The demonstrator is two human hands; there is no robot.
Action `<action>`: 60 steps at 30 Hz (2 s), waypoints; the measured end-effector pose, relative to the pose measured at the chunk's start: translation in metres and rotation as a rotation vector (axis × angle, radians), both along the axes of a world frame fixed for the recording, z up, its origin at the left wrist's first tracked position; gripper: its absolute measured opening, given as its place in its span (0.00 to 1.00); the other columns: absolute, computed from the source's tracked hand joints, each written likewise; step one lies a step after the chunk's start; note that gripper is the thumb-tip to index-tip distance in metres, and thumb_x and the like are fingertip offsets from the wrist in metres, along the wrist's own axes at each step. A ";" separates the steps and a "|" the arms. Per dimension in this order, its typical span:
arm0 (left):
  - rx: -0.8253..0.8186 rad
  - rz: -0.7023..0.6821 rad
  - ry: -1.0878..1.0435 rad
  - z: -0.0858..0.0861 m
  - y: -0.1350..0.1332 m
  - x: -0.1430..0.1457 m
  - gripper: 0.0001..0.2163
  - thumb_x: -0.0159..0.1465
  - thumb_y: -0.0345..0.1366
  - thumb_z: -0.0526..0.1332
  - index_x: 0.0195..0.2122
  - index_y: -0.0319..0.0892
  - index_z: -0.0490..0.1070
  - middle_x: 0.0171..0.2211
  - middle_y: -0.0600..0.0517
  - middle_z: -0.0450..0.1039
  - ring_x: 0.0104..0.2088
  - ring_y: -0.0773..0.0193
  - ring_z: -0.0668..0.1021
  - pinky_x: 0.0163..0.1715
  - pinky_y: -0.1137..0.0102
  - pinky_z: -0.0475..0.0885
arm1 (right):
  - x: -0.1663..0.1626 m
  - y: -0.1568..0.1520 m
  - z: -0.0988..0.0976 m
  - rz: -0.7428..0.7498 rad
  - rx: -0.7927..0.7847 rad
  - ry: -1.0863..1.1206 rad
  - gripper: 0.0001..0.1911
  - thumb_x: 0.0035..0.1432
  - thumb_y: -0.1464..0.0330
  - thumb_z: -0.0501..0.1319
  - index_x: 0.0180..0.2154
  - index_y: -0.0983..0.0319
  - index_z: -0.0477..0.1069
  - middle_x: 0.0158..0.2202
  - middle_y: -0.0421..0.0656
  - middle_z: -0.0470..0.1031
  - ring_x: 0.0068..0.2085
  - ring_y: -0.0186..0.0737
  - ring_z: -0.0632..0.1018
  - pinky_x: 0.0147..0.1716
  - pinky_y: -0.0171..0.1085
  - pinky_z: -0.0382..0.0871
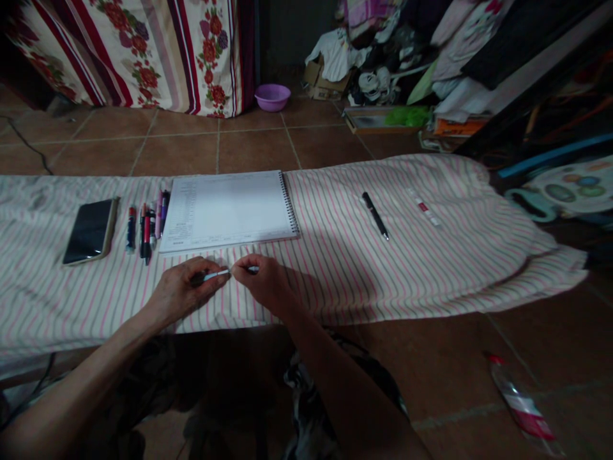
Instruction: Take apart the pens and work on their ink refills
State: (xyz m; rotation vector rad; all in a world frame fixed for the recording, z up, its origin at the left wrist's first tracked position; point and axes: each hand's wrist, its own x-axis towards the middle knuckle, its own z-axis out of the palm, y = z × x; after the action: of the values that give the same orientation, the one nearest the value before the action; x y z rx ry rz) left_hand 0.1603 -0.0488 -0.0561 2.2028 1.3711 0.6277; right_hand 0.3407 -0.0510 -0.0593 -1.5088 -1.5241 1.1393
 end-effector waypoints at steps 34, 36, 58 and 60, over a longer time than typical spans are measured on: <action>0.036 0.040 0.023 0.005 -0.002 0.006 0.08 0.60 0.40 0.55 0.34 0.44 0.70 0.30 0.54 0.70 0.31 0.66 0.73 0.29 0.72 0.65 | -0.002 -0.003 -0.005 0.001 0.029 0.197 0.08 0.49 0.68 0.60 0.33 0.62 0.73 0.31 0.40 0.76 0.34 0.35 0.76 0.37 0.34 0.68; 0.041 0.027 0.005 0.004 -0.002 0.007 0.07 0.60 0.39 0.55 0.34 0.44 0.70 0.30 0.54 0.70 0.31 0.67 0.72 0.30 0.72 0.65 | -0.003 -0.003 -0.004 0.011 0.022 0.199 0.08 0.48 0.68 0.60 0.33 0.63 0.73 0.30 0.41 0.75 0.34 0.35 0.75 0.36 0.33 0.68; 0.017 0.038 -0.064 0.000 0.000 0.006 0.07 0.60 0.39 0.56 0.34 0.44 0.70 0.28 0.54 0.70 0.28 0.68 0.71 0.28 0.73 0.65 | 0.003 -0.002 0.008 -0.018 -0.022 0.038 0.09 0.50 0.65 0.58 0.31 0.62 0.73 0.27 0.38 0.75 0.30 0.34 0.74 0.31 0.31 0.64; 0.026 0.024 -0.059 0.000 0.000 0.006 0.07 0.59 0.39 0.56 0.34 0.44 0.70 0.28 0.54 0.70 0.29 0.68 0.72 0.28 0.73 0.65 | 0.003 -0.002 0.006 -0.010 -0.017 0.051 0.09 0.50 0.65 0.58 0.31 0.62 0.73 0.28 0.39 0.75 0.31 0.34 0.74 0.31 0.31 0.64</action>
State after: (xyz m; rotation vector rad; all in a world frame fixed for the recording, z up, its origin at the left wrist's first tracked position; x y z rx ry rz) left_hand 0.1659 -0.0491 -0.0563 2.1736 1.3689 0.7177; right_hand 0.3435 -0.0527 -0.0532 -1.4866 -1.4743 1.1789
